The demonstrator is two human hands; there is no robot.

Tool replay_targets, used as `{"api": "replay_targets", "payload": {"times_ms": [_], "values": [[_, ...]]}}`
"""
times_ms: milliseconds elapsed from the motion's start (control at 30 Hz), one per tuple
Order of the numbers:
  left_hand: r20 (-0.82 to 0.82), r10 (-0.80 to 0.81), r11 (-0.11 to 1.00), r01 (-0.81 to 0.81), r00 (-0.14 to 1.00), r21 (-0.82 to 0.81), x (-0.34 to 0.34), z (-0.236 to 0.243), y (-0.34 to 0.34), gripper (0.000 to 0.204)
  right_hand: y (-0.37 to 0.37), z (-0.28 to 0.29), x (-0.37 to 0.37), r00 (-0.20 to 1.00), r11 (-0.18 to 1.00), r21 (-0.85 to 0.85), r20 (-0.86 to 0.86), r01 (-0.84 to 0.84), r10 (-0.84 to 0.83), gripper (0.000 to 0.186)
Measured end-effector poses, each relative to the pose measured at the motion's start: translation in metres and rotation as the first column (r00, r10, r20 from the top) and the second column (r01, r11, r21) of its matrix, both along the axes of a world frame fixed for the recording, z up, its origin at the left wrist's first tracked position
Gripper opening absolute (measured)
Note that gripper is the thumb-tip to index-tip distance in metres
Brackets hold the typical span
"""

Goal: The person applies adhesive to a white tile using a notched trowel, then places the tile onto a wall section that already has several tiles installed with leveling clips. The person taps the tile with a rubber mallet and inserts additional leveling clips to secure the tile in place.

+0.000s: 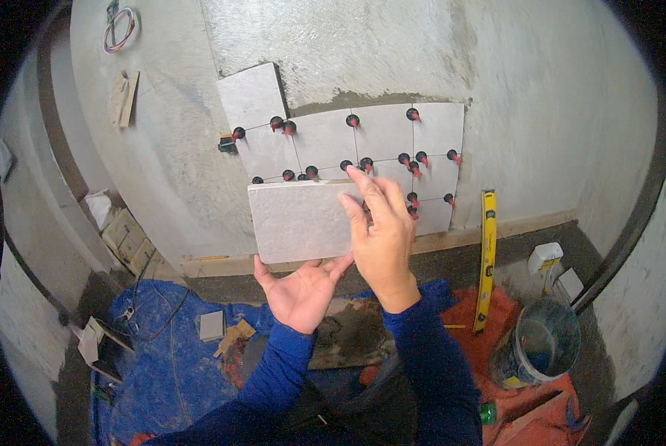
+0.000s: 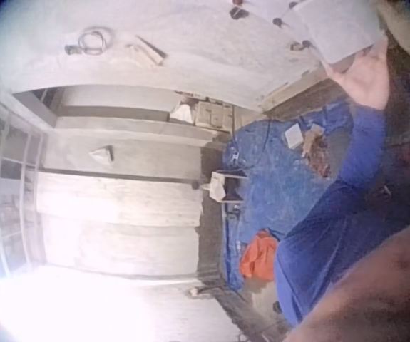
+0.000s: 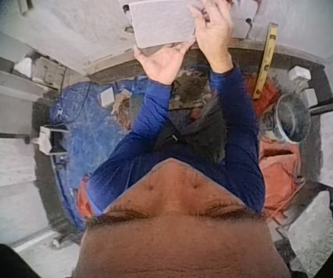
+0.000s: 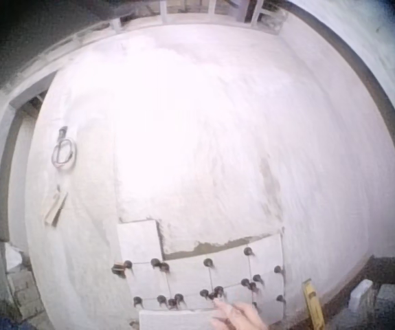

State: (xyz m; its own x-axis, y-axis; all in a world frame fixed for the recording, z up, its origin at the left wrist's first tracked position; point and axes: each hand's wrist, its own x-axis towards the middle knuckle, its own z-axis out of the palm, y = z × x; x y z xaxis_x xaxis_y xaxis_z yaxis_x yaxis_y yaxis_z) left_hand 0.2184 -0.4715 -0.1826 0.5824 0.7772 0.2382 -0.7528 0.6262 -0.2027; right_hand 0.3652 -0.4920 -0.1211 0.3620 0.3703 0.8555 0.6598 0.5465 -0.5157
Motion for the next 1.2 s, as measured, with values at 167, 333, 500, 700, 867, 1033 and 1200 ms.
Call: {"api": "replay_targets", "payload": {"times_ms": [167, 333, 500, 700, 867, 1033, 1200], "values": [[-0.026, 0.077, 0.995, -0.075, 0.997, 0.065, 0.006, -0.016, 0.007, 0.120, 0.003, -0.022, -0.007, 0.998, 0.998, -0.012, 0.024, 0.054, -0.054, 0.067], [-0.088, 0.247, 0.943, -0.219, 0.965, 0.250, 0.012, -0.031, 0.011, 0.101, 0.004, -0.042, -0.028, 0.995, 0.995, -0.032, -0.036, -0.089, 0.088, 0.147], [-0.123, 0.360, 0.883, -0.296, 0.925, 0.363, 0.021, -0.042, 0.013, 0.091, 0.013, -0.051, -0.048, 0.984, 0.995, -0.090, -0.177, -0.051, 0.034, 0.162], [-0.123, 0.375, 0.812, -0.262, 0.919, 0.521, 0.028, -0.040, 0.027, 0.104, 0.015, -0.050, -0.050, 0.889, 0.957, 0.099, -0.355, -0.272, 0.289, 0.159], [-0.134, 0.386, 0.791, -0.253, 0.913, 0.557, 0.039, -0.032, 0.040, 0.106, 0.014, -0.038, -0.040, 0.962, 0.970, 0.167, -0.178, -0.179, 0.208, 0.162], [-0.318, 0.457, 0.763, -0.182, 0.831, 0.621, 0.041, -0.018, 0.046, 0.078, 0.005, -0.015, -0.018, 0.945, 0.938, 0.253, 0.163, 0.238, -0.283, 0.165], [-0.214, 0.677, 0.594, -0.350, 0.704, 0.725, 0.022, 0.017, 0.022, 0.074, 0.006, 0.017, 0.005, 0.821, 0.818, 0.489, 0.301, 0.304, -0.485, 0.133]]}}
